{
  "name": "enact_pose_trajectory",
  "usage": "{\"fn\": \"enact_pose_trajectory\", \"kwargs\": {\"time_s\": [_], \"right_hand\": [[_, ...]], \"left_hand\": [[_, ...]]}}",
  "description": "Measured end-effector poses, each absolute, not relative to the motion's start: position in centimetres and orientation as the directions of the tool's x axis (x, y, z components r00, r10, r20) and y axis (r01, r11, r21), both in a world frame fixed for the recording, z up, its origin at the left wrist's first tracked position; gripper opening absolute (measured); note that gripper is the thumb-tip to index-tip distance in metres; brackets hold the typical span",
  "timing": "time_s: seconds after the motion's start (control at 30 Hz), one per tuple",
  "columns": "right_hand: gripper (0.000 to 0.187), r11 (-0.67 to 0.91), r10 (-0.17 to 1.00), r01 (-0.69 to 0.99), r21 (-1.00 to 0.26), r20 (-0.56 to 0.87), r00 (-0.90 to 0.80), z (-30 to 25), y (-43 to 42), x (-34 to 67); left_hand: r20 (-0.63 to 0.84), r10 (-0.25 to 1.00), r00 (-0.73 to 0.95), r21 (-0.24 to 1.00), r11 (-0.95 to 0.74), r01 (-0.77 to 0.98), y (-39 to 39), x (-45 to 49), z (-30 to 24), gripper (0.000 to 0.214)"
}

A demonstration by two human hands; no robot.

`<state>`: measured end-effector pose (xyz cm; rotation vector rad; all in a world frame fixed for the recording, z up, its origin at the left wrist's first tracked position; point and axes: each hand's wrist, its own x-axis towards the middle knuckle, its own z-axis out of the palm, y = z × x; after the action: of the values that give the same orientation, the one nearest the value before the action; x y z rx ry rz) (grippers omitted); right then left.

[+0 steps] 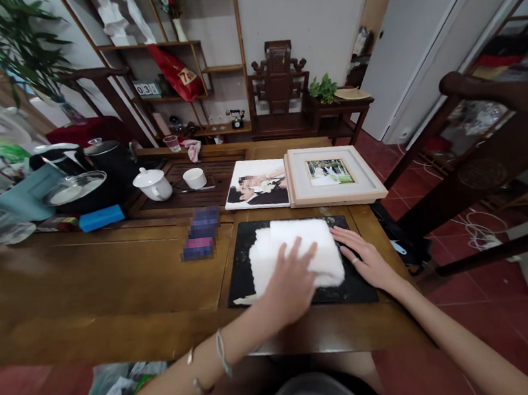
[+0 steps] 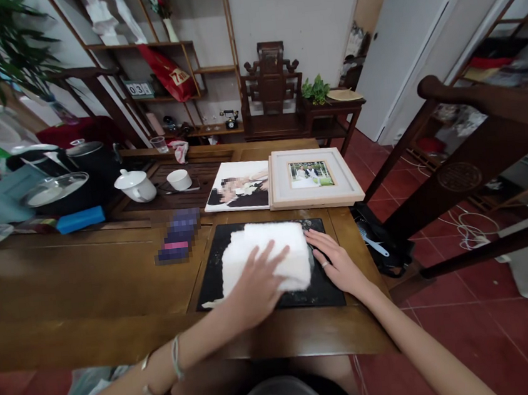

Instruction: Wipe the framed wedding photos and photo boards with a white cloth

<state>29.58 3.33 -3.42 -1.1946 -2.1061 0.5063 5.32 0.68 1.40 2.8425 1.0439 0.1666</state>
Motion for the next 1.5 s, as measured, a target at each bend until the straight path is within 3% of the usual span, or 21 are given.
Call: {"fn": "enact_pose_trajectory", "kwargs": {"time_s": [0.2,0.5,0.7,0.83,0.97,1.17,1.33,1.5], "right_hand": [[0.041,0.522,0.851,0.573,-0.631,0.35,-0.391,-3.4,3.4,29.8],[0.041,0.545,0.838,0.573,-0.612,0.406,-0.364,-3.6,3.3,29.7],[0.041,0.526,0.85,0.552,-0.647,0.376,-0.369,-3.5,3.3,29.7],[0.04,0.521,0.852,0.549,-0.653,0.365,-0.375,-3.5,3.3,29.7],[0.04,0.539,0.842,0.561,-0.628,0.397,-0.365,-3.6,3.5,29.7],[0.036,0.542,0.838,0.617,-0.57,0.418,-0.351,-3.8,3.6,29.4],[0.031,0.505,0.861,0.654,-0.563,0.381,-0.337,-3.7,3.4,29.4],[0.035,0.519,0.853,0.631,-0.576,0.391,-0.345,-3.6,3.4,29.5]], "left_hand": [[0.048,0.57,0.82,0.094,-0.82,0.565,-5.6,6.8,1.3,0.032],[0.044,0.819,0.572,-0.082,-0.568,0.819,2.4,9.6,2.1,0.031],[0.063,0.714,0.697,-0.165,-0.682,0.713,-4.9,11.1,1.4,0.027],[0.108,0.615,0.781,-0.083,-0.777,0.624,-6.7,10.1,1.2,0.025],[0.093,0.715,0.693,0.024,-0.698,0.716,-1.9,8.4,1.7,0.027],[0.124,0.775,0.62,0.303,-0.624,0.72,6.8,9.2,3.7,0.03],[0.125,0.682,0.72,0.398,-0.7,0.594,9.7,12.8,4.3,0.028],[0.095,0.681,0.726,0.452,-0.679,0.578,11.4,12.1,4.0,0.032]]}}
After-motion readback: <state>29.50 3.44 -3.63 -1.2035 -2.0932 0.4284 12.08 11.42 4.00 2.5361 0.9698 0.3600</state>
